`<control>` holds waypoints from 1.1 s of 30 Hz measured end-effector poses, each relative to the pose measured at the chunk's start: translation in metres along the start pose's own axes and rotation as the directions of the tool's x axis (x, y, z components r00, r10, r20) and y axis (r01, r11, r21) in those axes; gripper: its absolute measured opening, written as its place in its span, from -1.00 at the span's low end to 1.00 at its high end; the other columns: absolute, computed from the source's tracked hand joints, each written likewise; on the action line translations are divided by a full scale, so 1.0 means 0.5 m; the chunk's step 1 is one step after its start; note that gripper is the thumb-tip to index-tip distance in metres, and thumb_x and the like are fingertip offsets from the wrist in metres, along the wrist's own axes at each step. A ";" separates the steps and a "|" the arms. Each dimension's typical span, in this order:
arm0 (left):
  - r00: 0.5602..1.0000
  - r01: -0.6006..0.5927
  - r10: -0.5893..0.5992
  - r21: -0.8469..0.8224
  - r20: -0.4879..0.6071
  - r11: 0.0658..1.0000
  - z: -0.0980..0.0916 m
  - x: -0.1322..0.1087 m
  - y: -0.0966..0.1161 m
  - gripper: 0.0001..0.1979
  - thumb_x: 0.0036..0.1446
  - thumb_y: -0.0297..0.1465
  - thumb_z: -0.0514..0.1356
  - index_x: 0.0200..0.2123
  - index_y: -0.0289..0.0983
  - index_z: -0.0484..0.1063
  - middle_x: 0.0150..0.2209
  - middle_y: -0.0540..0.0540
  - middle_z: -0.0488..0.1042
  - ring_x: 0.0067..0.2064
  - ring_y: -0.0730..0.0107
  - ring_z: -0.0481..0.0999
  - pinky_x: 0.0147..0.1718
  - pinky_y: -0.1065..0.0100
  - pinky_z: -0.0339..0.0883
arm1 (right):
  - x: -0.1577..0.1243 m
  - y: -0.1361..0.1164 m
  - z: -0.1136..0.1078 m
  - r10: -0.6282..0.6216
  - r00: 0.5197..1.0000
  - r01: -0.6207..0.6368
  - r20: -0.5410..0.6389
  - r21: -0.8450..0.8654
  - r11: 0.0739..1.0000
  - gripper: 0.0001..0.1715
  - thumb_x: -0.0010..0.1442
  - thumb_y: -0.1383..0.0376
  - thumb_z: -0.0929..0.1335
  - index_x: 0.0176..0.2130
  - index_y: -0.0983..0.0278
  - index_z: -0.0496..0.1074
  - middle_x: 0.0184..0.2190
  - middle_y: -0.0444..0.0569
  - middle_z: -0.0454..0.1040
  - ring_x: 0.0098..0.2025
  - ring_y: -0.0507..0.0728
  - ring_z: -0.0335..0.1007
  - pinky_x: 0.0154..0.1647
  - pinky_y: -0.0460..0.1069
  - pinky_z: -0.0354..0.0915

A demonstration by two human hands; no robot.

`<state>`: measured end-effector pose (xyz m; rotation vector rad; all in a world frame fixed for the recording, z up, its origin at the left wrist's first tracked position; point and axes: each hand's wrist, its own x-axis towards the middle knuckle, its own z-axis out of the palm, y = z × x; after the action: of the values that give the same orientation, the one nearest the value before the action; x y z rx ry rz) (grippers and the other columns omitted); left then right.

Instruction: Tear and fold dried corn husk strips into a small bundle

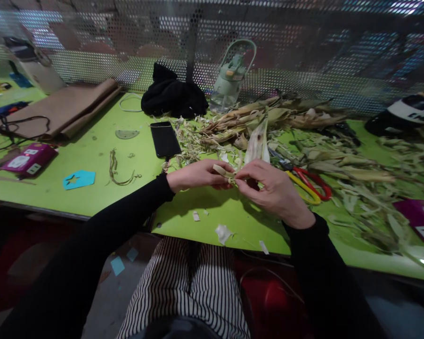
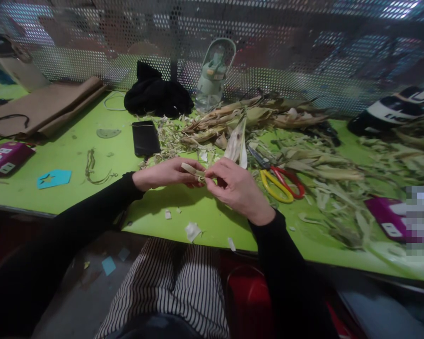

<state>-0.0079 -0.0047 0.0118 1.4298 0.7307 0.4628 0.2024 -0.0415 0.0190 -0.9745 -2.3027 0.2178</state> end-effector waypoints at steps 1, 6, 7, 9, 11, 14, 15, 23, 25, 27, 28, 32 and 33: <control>1.000 0.004 -0.004 0.003 0.012 1.000 -0.001 0.001 -0.002 -0.81 0.24 -0.50 0.20 -0.07 -0.37 0.44 -0.22 -0.12 0.57 -0.18 0.45 0.56 0.00 0.20 0.41 | -0.001 0.003 0.000 -0.010 1.000 0.010 0.024 0.001 1.000 -0.91 0.25 0.32 0.35 -0.33 0.17 0.44 -0.37 -0.07 0.45 -0.45 0.07 0.35 -0.47 0.00 0.30; 0.997 -0.029 0.026 0.032 0.072 0.999 -0.005 0.005 -0.011 -0.86 0.26 -0.42 0.21 -0.15 -0.37 0.47 -0.22 -0.10 0.54 -0.22 0.49 0.51 -0.02 0.23 0.40 | -0.003 0.009 0.005 -0.039 0.996 0.037 0.077 0.023 0.999 -0.94 0.26 0.32 0.36 -0.29 0.20 0.46 -0.34 -0.04 0.47 -0.35 0.11 0.43 -0.36 0.01 0.34; 0.997 -0.034 0.032 0.029 0.068 0.999 -0.005 0.005 -0.011 -0.85 0.26 -0.42 0.21 -0.14 -0.37 0.47 -0.22 -0.11 0.53 -0.21 0.48 0.51 -0.02 0.22 0.40 | -0.003 0.008 0.007 -0.020 0.998 0.018 0.062 0.023 1.000 -0.96 0.27 0.31 0.37 -0.27 0.21 0.46 -0.34 -0.04 0.47 -0.35 0.11 0.42 -0.35 0.02 0.34; 0.998 -0.034 0.034 -0.004 0.046 0.999 -0.004 0.004 -0.011 -0.85 0.27 -0.45 0.19 -0.12 -0.37 0.46 -0.22 -0.11 0.54 -0.19 0.47 0.54 -0.01 0.21 0.40 | -0.002 0.006 0.008 0.014 1.000 -0.015 0.023 0.025 1.000 -0.96 0.29 0.28 0.38 -0.25 0.20 0.45 -0.35 -0.05 0.48 -0.35 0.12 0.43 -0.32 0.03 0.36; 0.999 -0.031 0.032 -0.062 0.028 0.998 -0.001 0.002 -0.008 -0.85 0.26 -0.49 0.18 -0.10 -0.37 0.44 -0.23 -0.10 0.55 -0.19 0.47 0.55 0.00 0.21 0.41 | -0.001 0.003 0.008 0.014 1.000 -0.014 -0.009 0.024 1.000 -0.94 0.30 0.27 0.38 -0.27 0.19 0.45 -0.31 -0.02 0.51 -0.28 0.15 0.46 -0.23 0.07 0.39; 0.998 -0.046 0.051 -0.132 0.029 0.990 0.001 -0.001 -0.004 -0.86 0.21 -0.54 0.22 -0.15 -0.37 0.44 -0.25 -0.09 0.56 -0.22 0.50 0.55 0.00 0.22 0.41 | -0.001 0.000 0.007 -0.025 1.000 0.025 -0.015 0.014 1.000 -0.91 0.32 0.31 0.35 -0.25 0.18 0.47 -0.22 0.03 0.53 -0.13 0.21 0.49 -0.09 0.13 0.42; 0.998 -0.054 0.059 -0.144 0.033 0.988 0.001 -0.001 -0.003 -0.87 0.18 -0.56 0.23 -0.17 -0.37 0.44 -0.26 -0.08 0.57 -0.23 0.51 0.55 0.00 0.23 0.42 | -0.001 -0.001 0.006 -0.033 0.999 0.033 -0.013 0.012 0.999 -0.89 0.33 0.32 0.33 -0.22 0.18 0.48 -0.19 0.04 0.53 -0.10 0.22 0.49 -0.06 0.14 0.42; 0.997 -0.076 0.079 -0.192 0.008 0.978 0.002 0.001 -0.003 -0.92 0.16 -0.59 0.23 -0.25 -0.37 0.45 -0.32 -0.06 0.55 -0.30 0.54 0.52 -0.08 0.28 0.42 | -0.001 -0.002 0.005 0.089 0.977 -0.079 -0.193 0.059 0.995 -0.85 0.32 0.22 0.38 -0.11 0.16 0.52 -0.14 0.02 0.55 -0.28 0.15 0.47 -0.25 0.10 0.46; 0.997 -0.069 0.072 -0.177 0.008 0.982 0.003 0.000 -0.003 -0.91 0.16 -0.59 0.23 -0.24 -0.38 0.45 -0.30 -0.08 0.56 -0.31 0.54 0.52 -0.10 0.28 0.41 | 0.000 -0.002 0.007 0.080 0.979 -0.071 -0.190 0.053 0.996 -0.89 0.32 0.21 0.39 -0.17 0.16 0.53 -0.22 -0.01 0.57 -0.26 0.16 0.48 -0.24 0.10 0.45; 0.999 -0.047 0.047 -0.183 -0.006 0.982 0.005 -0.001 -0.001 -0.89 0.15 -0.58 0.24 -0.23 -0.38 0.44 -0.29 -0.08 0.57 -0.31 0.54 0.52 -0.08 0.27 0.41 | 0.001 -0.003 0.010 0.080 0.981 -0.071 -0.179 0.052 0.996 -0.89 0.30 0.21 0.41 -0.17 0.16 0.53 -0.22 -0.01 0.57 -0.26 0.16 0.49 -0.26 0.09 0.44; 0.999 -0.034 0.031 -0.203 -0.017 0.979 0.007 -0.002 0.000 -0.88 0.15 -0.58 0.24 -0.21 -0.37 0.43 -0.28 -0.08 0.58 -0.30 0.54 0.53 -0.06 0.26 0.41 | 0.000 -0.005 0.012 0.080 0.980 -0.072 -0.181 0.051 0.996 -0.89 0.30 0.21 0.41 -0.17 0.16 0.53 -0.23 -0.01 0.58 -0.26 0.17 0.50 -0.25 0.09 0.44; 0.999 -0.009 -0.003 -0.331 -0.036 0.944 0.011 -0.002 0.003 -0.88 0.19 -0.53 0.25 -0.18 -0.35 0.39 -0.27 -0.09 0.59 -0.22 0.51 0.59 0.09 0.18 0.36 | -0.004 -0.012 0.015 0.047 0.971 -0.047 -0.235 0.007 0.999 -0.89 0.33 0.25 0.38 -0.15 0.14 0.55 -0.23 0.00 0.61 -0.17 0.22 0.53 -0.13 0.15 0.44; 0.999 -0.014 0.000 -0.353 -0.038 0.935 0.010 -0.001 0.002 -0.88 0.20 -0.52 0.25 -0.19 -0.35 0.39 -0.27 -0.10 0.59 -0.21 0.50 0.59 0.12 0.17 0.35 | -0.005 -0.013 0.016 0.041 0.966 -0.044 -0.255 -0.008 0.999 -0.87 0.34 0.27 0.36 -0.15 0.13 0.55 -0.23 -0.01 0.62 -0.16 0.22 0.53 -0.11 0.16 0.44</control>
<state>-0.0045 -0.0087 0.0128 1.0879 0.6346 0.5958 0.1948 -0.0473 0.0138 -0.9977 -2.0529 0.0881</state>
